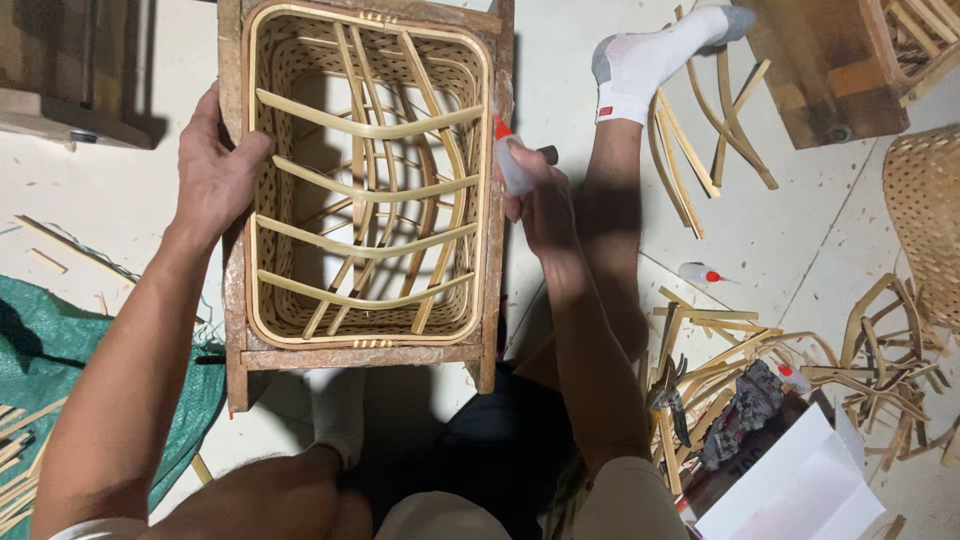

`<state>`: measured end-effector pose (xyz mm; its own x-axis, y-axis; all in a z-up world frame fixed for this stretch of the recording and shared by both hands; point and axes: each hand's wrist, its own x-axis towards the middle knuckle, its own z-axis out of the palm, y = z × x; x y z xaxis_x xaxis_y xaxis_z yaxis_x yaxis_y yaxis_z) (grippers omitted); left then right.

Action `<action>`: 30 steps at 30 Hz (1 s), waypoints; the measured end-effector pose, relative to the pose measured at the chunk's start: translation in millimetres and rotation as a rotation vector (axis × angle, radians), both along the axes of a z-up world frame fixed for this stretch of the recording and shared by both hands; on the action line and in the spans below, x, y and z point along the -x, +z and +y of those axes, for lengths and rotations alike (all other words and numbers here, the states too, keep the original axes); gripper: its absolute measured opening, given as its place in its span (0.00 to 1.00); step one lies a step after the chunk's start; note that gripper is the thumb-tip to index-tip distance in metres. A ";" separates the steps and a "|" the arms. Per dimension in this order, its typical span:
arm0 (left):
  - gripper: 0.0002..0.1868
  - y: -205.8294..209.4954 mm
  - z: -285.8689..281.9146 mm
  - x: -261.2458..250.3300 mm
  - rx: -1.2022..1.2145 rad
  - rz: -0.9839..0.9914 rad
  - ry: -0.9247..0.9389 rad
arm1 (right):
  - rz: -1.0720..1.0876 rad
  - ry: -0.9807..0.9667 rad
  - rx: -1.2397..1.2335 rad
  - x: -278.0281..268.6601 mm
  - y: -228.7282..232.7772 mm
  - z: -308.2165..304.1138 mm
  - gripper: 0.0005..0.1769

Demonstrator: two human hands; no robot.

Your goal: The person is weaving a basket using thin wooden strips. They use a hammer to secure the strips and apply glue to reinforce the structure.

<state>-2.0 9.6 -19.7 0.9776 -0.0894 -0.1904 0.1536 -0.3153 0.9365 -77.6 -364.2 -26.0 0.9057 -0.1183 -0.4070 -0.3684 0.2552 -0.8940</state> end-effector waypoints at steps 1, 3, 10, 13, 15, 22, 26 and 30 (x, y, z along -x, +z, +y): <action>0.38 -0.3 -0.2 -0.3 0.006 -0.023 -0.012 | -0.018 -0.009 -0.032 7.3 0.0 1.2 0.24; 0.37 -1.8 -0.4 -2.3 0.016 -0.073 -0.029 | -0.007 -0.026 -0.031 22.0 -0.1 3.0 0.27; 0.39 -5.0 0.2 -2.8 0.048 -0.056 -0.024 | 0.082 -0.058 -0.010 36.2 -9.8 1.9 0.26; 0.40 -3.1 -0.8 -2.8 0.026 -0.021 -0.006 | 0.100 -0.101 -0.037 32.9 -10.4 3.2 0.24; 0.42 -3.7 -1.4 -3.0 -0.041 0.109 0.053 | 0.067 -0.068 0.033 42.3 -8.9 5.3 0.26; 0.42 -22.9 6.2 -5.0 -0.008 -0.077 -0.036 | 0.052 -0.055 -0.004 93.5 -7.6 14.5 0.26; 0.44 -30.1 8.4 -5.6 -0.014 -0.109 -0.045 | 0.025 -0.069 0.016 98.7 -7.3 16.0 0.24; 0.43 -31.1 8.6 -6.0 0.009 -0.084 -0.039 | 0.022 -0.048 0.079 93.5 -5.4 17.9 0.24</action>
